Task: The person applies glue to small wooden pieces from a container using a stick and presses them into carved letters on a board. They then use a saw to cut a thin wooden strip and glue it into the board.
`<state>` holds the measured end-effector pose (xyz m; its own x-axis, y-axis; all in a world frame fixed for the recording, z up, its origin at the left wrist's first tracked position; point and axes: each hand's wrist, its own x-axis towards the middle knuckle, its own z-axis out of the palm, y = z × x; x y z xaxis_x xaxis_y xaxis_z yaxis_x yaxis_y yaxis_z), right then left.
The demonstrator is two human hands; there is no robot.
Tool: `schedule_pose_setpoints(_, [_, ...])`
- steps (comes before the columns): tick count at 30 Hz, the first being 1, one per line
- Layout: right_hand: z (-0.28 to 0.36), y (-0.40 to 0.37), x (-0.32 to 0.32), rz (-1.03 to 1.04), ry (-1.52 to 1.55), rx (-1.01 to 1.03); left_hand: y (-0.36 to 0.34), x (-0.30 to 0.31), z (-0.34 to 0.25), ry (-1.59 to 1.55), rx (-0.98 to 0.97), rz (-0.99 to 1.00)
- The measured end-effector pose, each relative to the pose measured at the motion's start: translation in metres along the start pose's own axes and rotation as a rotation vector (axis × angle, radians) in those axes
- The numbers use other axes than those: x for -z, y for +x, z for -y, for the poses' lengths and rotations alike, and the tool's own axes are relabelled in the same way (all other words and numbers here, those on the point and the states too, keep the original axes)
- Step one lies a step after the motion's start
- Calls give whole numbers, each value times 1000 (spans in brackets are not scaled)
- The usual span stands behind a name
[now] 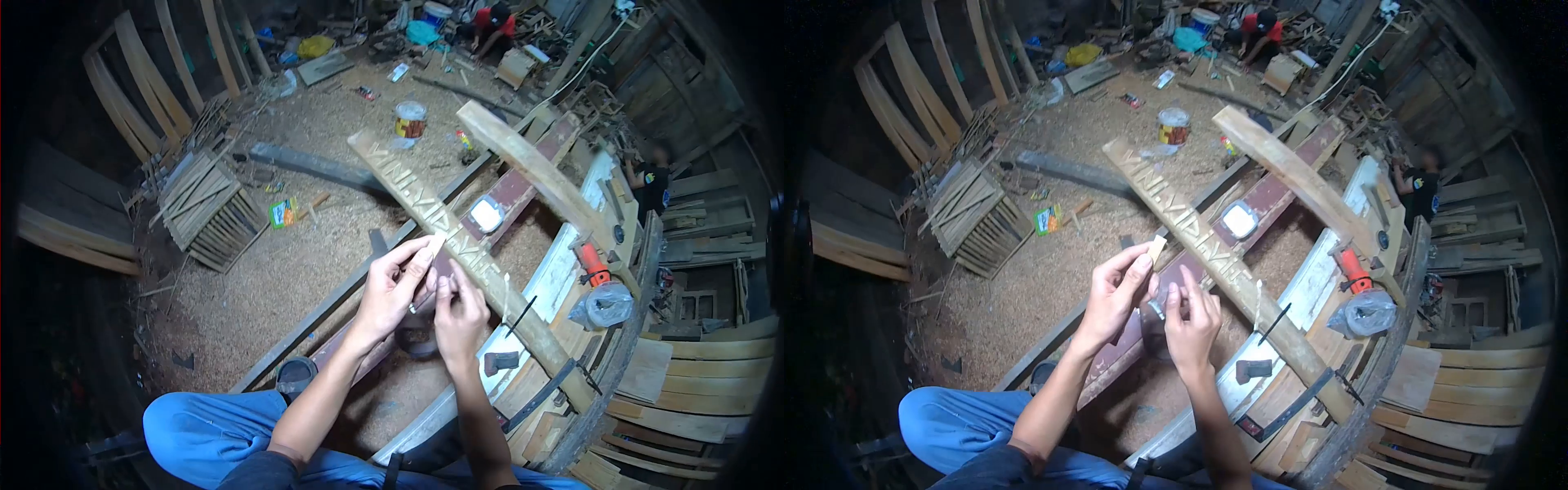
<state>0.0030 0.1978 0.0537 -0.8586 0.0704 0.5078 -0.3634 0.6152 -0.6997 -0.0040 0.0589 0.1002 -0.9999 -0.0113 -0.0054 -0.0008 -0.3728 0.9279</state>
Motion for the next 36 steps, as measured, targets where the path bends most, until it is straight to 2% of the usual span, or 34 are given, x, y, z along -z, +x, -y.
schedule_pose_setpoints(4, [61, 71, 61, -112, 200, 73, 8, -33, -57, 29, -127, 142])
schedule_pose_setpoints(10, [111, 128, 130, -78, 336, 168, 13, -69, -140, 70, -230, 274])
schedule_pose_setpoints(12, [118, 131, 145, -26, 343, 169, 8, -70, -156, 8, -2, 453])
schedule_pose_setpoints(14, [117, 127, 151, -38, 371, 203, 3, -76, -152, 54, -38, 442])
schedule_pose_setpoints(16, [115, 117, 149, -71, 418, 123, 1, -76, -145, 259, -282, 360])
schedule_pose_setpoints(17, [115, 115, 145, -77, 418, 118, 2, -73, -144, 457, -465, 332])
schedule_pose_setpoints(18, [116, 110, 143, -51, 436, 103, -1, -72, -141, 455, -453, 340])
schedule_pose_setpoints(20, [116, 102, 146, 38, 407, 108, -10, -72, -134, 582, -618, 203])
schedule_pose_setpoints(21, [116, 98, 146, 69, 447, 86, -14, -72, -130, 568, -598, 195])
schedule_pose_setpoints(24, [118, 96, 149, 130, 497, 102, -18, -70, -128, 728, -824, 106])
schedule_pose_setpoints(33, [119, 99, 154, 292, 399, 86, -17, -56, -135, 883, -970, 153])
schedule_pose_setpoints(36, [116, 101, 150, 334, 399, 98, -20, -48, -141, 962, -914, 207])
